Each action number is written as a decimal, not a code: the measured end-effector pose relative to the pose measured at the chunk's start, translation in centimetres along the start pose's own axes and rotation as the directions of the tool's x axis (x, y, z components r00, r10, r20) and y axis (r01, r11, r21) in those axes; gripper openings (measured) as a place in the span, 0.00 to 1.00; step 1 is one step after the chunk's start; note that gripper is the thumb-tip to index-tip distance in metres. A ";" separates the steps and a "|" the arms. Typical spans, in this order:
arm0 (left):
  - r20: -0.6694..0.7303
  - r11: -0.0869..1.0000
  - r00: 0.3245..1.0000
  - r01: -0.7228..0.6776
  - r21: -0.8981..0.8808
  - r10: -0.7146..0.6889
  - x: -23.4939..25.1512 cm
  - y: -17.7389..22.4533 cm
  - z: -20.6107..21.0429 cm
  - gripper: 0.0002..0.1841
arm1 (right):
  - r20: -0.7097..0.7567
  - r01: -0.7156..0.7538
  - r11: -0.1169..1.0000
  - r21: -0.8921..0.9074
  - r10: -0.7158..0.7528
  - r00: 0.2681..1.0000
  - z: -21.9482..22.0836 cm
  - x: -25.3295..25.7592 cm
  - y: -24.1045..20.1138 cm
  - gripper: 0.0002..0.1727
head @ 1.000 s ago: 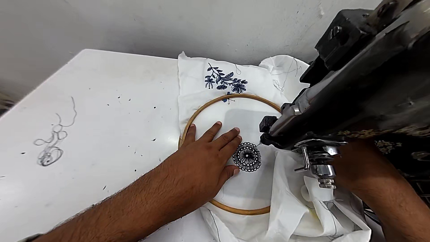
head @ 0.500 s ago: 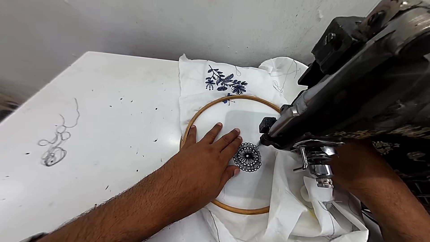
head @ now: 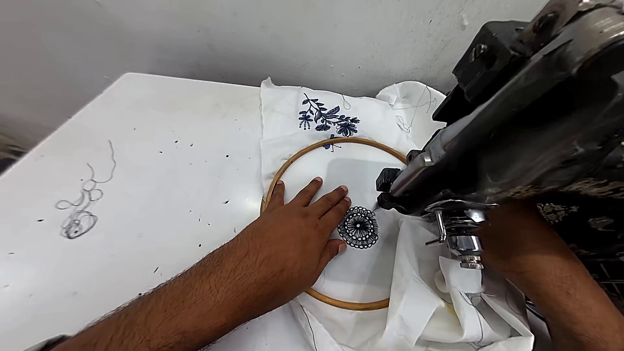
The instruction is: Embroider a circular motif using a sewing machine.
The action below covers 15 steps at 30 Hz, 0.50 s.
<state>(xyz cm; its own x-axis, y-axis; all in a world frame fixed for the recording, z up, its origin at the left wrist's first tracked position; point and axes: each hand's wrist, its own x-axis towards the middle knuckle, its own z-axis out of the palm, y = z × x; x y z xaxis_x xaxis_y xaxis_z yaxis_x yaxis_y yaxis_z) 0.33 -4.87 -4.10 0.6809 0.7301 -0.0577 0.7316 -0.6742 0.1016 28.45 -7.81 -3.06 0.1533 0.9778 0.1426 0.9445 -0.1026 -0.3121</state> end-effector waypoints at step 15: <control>0.016 1.000 1.000 0.000 -0.004 0.000 0.0 -0.3 -0.2 0.34 | -0.018 0.028 0.999 0.018 -0.028 0.999 0.4 0.2 0.2 0.09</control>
<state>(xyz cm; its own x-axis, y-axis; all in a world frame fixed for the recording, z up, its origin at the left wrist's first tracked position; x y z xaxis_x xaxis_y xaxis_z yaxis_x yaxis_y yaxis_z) 0.10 -4.59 -3.94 0.6810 0.7286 -0.0735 0.7317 -0.6734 0.1054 28.55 -7.59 -3.46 0.1323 0.9768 0.1684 0.9430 -0.0717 -0.3250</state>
